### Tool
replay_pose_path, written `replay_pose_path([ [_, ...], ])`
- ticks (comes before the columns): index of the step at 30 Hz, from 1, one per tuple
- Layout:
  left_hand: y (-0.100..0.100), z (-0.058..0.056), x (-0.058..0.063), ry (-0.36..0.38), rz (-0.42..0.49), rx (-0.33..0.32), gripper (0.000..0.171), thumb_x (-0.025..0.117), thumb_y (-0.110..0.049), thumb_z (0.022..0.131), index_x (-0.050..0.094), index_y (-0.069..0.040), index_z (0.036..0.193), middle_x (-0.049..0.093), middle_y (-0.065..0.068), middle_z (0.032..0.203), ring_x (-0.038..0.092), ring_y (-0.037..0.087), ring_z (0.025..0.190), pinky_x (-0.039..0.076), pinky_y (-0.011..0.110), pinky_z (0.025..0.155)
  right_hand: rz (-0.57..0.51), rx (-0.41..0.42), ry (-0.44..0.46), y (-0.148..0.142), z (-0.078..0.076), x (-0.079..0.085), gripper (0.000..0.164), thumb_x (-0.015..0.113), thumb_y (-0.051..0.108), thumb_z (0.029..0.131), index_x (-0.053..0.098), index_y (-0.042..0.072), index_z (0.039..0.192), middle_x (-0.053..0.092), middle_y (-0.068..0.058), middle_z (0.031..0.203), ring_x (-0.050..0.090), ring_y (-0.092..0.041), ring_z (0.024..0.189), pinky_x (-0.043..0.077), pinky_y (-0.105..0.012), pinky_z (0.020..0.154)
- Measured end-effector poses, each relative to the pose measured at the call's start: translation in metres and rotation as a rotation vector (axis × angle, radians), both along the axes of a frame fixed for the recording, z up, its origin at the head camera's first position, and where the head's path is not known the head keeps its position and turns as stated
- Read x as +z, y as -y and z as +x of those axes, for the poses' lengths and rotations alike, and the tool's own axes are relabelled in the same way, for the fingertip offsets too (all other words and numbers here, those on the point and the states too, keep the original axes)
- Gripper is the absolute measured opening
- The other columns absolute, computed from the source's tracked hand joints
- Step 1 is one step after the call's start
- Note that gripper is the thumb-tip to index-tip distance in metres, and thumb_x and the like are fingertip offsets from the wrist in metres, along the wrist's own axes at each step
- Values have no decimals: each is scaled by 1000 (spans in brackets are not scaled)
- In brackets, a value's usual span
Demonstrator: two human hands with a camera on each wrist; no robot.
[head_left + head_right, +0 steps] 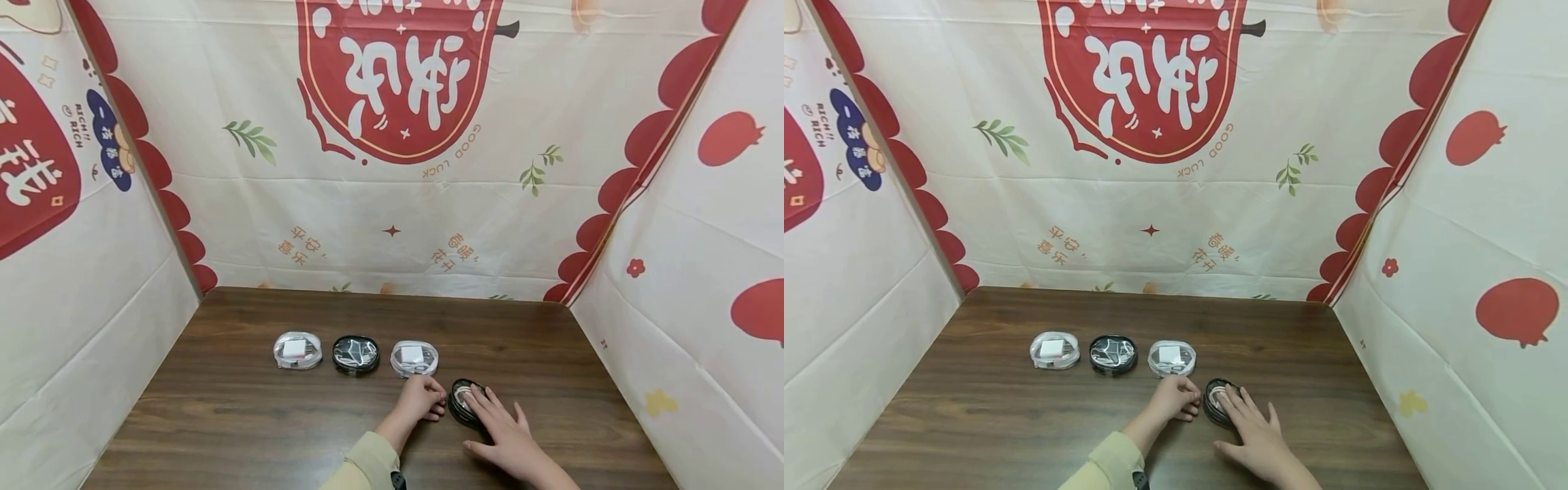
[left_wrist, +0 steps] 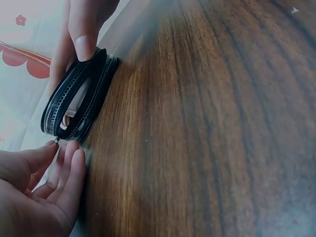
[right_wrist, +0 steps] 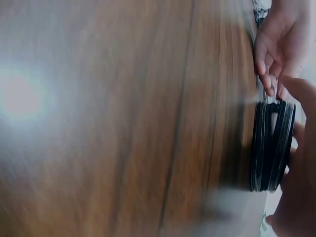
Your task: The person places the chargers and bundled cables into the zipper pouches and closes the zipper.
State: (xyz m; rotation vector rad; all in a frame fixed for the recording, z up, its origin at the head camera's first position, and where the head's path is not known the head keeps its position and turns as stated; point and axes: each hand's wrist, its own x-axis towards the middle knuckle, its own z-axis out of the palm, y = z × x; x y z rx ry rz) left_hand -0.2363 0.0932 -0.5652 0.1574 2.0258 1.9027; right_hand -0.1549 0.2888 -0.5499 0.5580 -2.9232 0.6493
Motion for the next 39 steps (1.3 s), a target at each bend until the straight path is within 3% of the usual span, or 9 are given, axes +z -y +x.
replay_pose_path([
  [8, 8, 0, 0, -18, -5, -27, 5, 64, 5, 89, 68, 6, 85, 67, 7, 72, 65, 15, 59, 55, 28, 49, 17, -28, -18, 9, 5, -2, 84, 74, 52, 79, 41, 18, 148, 35, -10, 154, 30, -40, 138, 13, -79, 93],
  [22, 14, 9, 7, 40, 3, -107, 9, 61, 7, 90, 64, 4, 83, 70, 17, 76, 69, 22, 62, 57, 33, 50, 61, -64, 17, 14, 7, -1, 86, 74, 54, 78, 41, 17, 149, 32, -6, 156, 28, -38, 140, 7, -79, 97],
  [32, 16, 12, 8, 111, -2, -170, 11, 59, 8, 91, 62, 3, 81, 69, 17, 74, 69, 27, 63, 58, 36, 51, 26, -16, -108, 11, 4, -14, 85, 74, 54, 76, 42, 21, 147, 37, -5, 153, 31, -38, 138, 10, -81, 93],
  [39, 11, 19, 8, 143, 5, -205, 12, 62, 6, 90, 61, 1, 79, 68, 13, 72, 70, 26, 63, 58, 36, 52, 42, -64, -14, 15, 5, -5, 87, 76, 55, 74, 44, 18, 147, 36, -6, 154, 31, -40, 138, 8, -80, 96],
])
